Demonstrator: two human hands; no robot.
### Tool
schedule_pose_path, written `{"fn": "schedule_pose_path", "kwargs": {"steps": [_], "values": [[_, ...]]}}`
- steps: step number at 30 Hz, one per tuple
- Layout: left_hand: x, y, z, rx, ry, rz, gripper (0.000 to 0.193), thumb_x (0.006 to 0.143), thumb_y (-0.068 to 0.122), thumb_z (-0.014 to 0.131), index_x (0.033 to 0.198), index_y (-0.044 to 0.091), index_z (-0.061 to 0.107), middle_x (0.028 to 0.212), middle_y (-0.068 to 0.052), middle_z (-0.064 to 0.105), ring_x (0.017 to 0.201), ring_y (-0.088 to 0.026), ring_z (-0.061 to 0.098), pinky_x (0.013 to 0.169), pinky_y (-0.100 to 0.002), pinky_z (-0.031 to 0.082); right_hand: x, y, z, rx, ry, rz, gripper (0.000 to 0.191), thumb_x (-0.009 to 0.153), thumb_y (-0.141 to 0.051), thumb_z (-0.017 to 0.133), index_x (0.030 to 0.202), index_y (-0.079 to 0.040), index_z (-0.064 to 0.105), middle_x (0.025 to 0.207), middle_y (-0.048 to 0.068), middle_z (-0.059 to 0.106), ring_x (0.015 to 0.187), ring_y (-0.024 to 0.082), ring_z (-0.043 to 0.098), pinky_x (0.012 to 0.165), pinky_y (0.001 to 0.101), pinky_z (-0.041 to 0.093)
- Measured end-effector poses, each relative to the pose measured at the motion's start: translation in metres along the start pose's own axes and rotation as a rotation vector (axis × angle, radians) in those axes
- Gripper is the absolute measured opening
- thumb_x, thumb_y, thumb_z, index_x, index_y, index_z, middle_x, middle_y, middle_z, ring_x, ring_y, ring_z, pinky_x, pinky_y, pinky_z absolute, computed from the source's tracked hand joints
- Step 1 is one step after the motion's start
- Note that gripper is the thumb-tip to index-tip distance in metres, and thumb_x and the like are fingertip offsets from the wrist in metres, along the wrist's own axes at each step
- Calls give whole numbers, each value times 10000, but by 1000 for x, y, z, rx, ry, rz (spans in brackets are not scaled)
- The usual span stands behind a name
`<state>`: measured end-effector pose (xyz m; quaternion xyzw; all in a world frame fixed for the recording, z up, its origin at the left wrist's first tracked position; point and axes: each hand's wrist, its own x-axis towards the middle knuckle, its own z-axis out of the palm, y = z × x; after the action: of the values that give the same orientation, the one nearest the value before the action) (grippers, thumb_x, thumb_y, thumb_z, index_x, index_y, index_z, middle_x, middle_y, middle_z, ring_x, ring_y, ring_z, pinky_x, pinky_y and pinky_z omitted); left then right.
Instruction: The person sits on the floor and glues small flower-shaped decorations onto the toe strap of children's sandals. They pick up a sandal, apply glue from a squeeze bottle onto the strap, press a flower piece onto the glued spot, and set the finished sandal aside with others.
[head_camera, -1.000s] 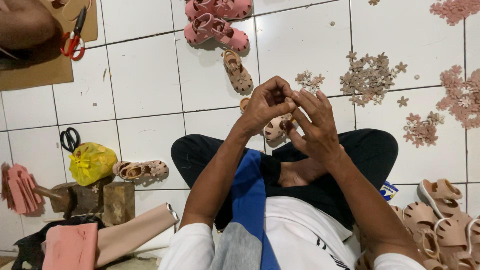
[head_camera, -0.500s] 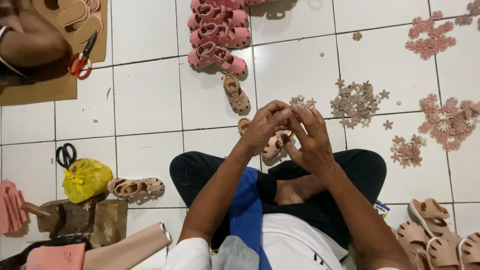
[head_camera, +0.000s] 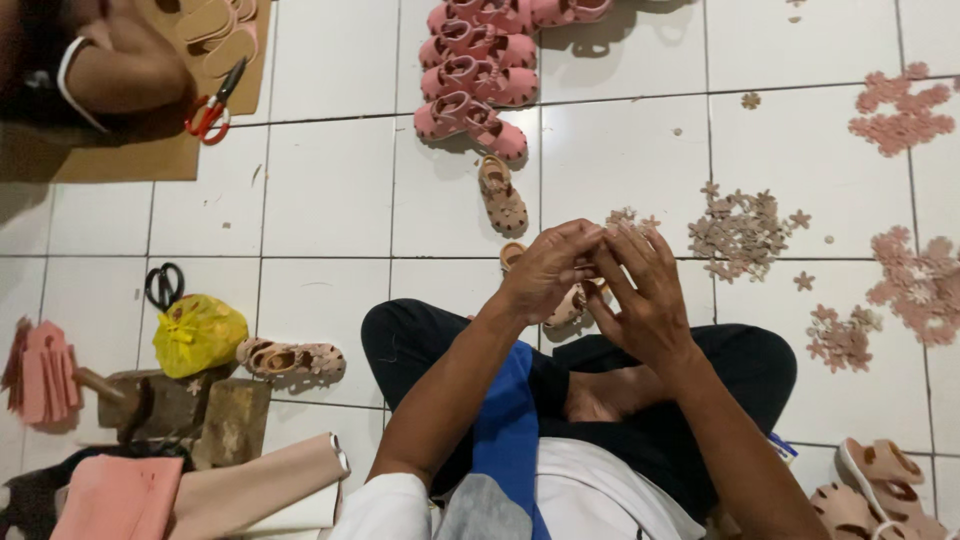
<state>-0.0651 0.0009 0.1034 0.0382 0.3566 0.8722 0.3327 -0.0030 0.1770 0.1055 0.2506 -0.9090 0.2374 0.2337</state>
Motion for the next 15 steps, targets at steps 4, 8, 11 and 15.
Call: {"fn": "schedule_pose_path", "kwargs": {"steps": [4,8,11,15], "values": [[-1,-3,-2,-25,-16,40,201,1070,275,641,1036,79,666,876,29,595,801,-57,563,808,-222,510,2,-2,2,-26,-4,-19,666,869,-170,793,1471,-39,541,1547,133,451,1451,302,472,1234,566,337],[-4,-4,-1,47,13,65,268,1102,319,627,1058,58,671,925,-5,639,851,-86,611,824,-242,532,7,-11,-2,-26,-14,17,685,880,-182,789,1497,-47,521,1550,139,452,1440,297,477,1235,560,334],[-8,-1,1,69,64,61,339,1067,361,579,1089,41,685,969,-40,696,887,-99,659,837,-254,556,9,-24,-13,172,1,183,696,908,-167,760,1535,-44,483,1558,146,456,1456,295,483,1235,523,370],[-14,0,9,271,138,177,289,1081,283,582,1104,10,674,1005,-60,707,921,-109,667,880,-273,574,7,-30,-31,947,97,578,637,959,-198,689,1531,-24,470,1554,174,485,1408,316,539,1209,485,428]]}}
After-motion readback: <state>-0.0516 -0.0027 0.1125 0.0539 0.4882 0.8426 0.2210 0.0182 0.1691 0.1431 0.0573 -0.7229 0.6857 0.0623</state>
